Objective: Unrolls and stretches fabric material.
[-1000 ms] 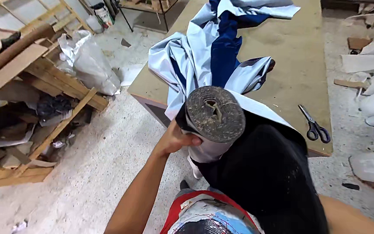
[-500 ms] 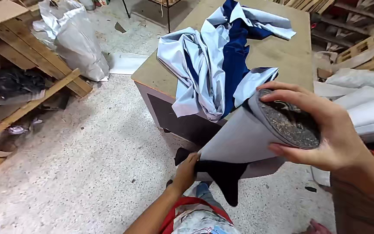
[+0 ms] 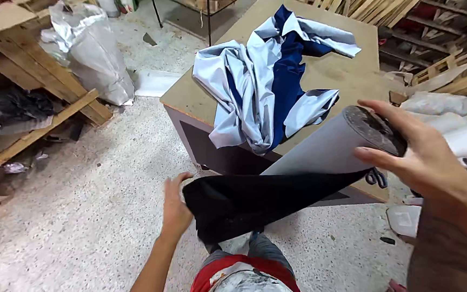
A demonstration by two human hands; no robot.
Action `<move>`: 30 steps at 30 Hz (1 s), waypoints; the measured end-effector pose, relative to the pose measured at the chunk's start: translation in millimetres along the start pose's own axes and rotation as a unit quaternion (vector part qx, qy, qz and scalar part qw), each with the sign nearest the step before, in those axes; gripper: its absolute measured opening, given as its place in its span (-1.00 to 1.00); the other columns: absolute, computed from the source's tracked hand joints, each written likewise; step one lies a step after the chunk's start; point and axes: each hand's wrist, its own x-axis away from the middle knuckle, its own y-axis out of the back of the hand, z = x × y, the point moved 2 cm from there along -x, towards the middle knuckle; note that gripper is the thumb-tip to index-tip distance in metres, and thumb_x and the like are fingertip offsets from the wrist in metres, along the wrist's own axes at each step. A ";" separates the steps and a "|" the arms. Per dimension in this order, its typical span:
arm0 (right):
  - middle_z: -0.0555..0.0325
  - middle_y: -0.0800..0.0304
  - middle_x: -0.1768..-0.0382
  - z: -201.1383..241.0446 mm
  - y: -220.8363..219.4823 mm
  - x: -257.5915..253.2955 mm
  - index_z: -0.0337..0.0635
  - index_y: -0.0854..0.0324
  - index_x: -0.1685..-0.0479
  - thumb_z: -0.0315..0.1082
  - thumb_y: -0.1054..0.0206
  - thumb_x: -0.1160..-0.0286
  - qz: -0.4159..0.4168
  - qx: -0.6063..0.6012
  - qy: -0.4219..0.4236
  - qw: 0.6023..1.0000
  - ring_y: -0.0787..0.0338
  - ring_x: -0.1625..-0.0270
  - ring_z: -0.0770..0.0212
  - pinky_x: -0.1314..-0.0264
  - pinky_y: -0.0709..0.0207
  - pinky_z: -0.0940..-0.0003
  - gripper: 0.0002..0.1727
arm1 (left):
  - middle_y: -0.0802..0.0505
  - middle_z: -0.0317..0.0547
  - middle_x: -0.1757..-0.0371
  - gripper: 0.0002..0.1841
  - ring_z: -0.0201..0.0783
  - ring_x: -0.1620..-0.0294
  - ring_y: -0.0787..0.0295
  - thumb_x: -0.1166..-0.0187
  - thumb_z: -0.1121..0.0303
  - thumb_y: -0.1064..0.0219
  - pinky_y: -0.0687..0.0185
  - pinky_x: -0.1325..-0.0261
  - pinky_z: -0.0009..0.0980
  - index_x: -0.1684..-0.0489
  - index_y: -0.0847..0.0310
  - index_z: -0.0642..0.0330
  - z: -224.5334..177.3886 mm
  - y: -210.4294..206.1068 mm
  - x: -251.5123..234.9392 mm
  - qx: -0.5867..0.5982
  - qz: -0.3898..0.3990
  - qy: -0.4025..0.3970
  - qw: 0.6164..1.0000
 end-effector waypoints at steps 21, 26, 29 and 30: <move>0.24 -0.62 -0.42 -323.8 46.5 149.7 -0.04 -0.27 -0.68 0.25 -0.74 0.20 -0.339 -0.420 -0.035 0.841 -0.71 -0.34 0.33 -0.38 -0.66 0.36 0.24 | -0.85 -0.36 0.09 -0.62 -0.44 0.18 -0.77 -0.58 -0.12 -0.36 -0.71 0.08 -0.49 -0.19 -0.75 -0.17 -250.1 -131.1 -89.9 0.278 -0.070 -0.070 0.955; 0.27 -0.71 -0.30 -304.5 87.3 125.5 -0.03 -0.53 -0.44 0.28 -0.71 0.14 -0.343 -0.331 0.013 0.879 -0.70 -0.32 0.29 -0.42 -0.63 0.27 0.01 | -0.90 -0.39 0.07 -0.86 -0.44 0.02 -0.83 -0.66 0.29 -0.31 -0.79 -0.14 -0.36 0.00 -0.75 0.03 -275.7 -104.5 -106.0 0.201 -0.246 -0.047 0.947; 0.30 -0.77 -0.26 -295.6 101.0 68.8 0.09 -0.64 -0.35 0.25 -0.75 0.13 -0.244 -0.375 0.105 0.888 -0.75 -0.30 0.27 -0.38 -0.71 0.23 -0.11 | -0.79 -0.07 -0.12 -0.71 -0.32 -0.16 -0.78 -0.72 0.55 -0.08 -0.75 -0.32 -0.25 -0.34 -0.44 0.43 -258.1 -87.3 -122.0 0.178 -0.329 0.010 0.927; 0.26 -0.77 -0.24 -297.4 101.0 49.2 0.05 -0.65 -0.33 0.23 -0.76 0.13 -0.198 -0.415 0.146 0.876 -0.75 -0.28 0.26 -0.34 -0.73 0.23 -0.12 | -0.80 -0.10 -0.09 -0.71 -0.38 -0.12 -0.78 -0.73 0.54 -0.11 -0.75 -0.30 -0.31 -0.33 -0.45 0.46 -255.7 -84.1 -127.8 0.151 -0.348 0.018 0.925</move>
